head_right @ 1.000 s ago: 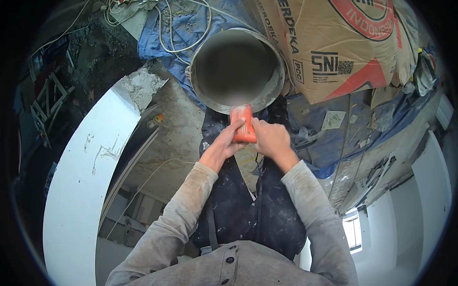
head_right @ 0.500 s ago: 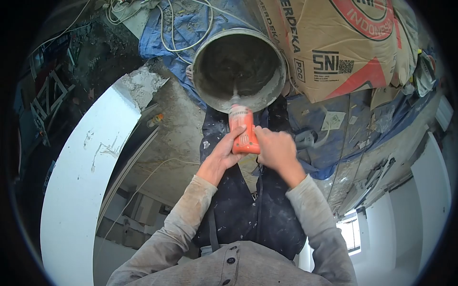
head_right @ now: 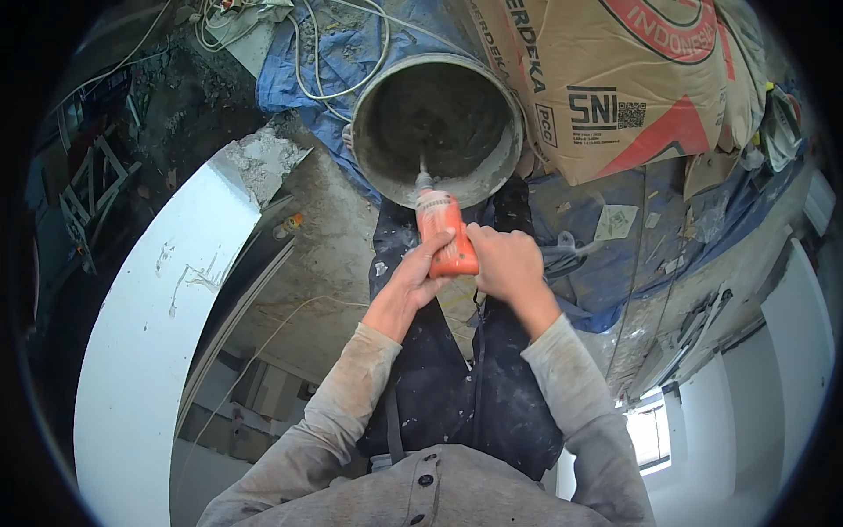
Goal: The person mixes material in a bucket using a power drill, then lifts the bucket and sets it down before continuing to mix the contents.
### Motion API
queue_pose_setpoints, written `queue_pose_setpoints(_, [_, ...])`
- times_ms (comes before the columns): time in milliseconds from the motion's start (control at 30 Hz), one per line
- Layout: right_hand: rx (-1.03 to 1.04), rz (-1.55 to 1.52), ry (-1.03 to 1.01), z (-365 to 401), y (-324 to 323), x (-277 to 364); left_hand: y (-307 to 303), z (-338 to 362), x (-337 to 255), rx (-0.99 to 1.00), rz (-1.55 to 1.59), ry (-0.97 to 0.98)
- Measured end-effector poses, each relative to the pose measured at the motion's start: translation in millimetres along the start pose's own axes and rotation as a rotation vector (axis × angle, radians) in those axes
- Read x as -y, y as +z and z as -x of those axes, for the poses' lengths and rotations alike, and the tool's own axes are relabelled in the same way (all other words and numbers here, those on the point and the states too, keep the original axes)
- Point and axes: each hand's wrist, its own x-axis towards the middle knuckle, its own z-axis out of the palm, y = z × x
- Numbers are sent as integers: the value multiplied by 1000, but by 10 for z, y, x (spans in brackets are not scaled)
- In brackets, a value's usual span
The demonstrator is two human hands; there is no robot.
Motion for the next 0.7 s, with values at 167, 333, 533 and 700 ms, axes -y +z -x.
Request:
queue_pose_setpoints(167, [25,-30,-6,-40,36,-82,146,98,-56,-91,-74,20])
queue_pose_setpoints(333, [-37,6,4,5,48,-36,136,113,-9,-17,-112,73])
queue_pose_setpoints(533, [-38,34,-4,49,43,-30,108,92,133,-65,-117,85])
queue_pose_setpoints(700, [-16,40,6,34,16,-44,141,95,112,-18,-90,101])
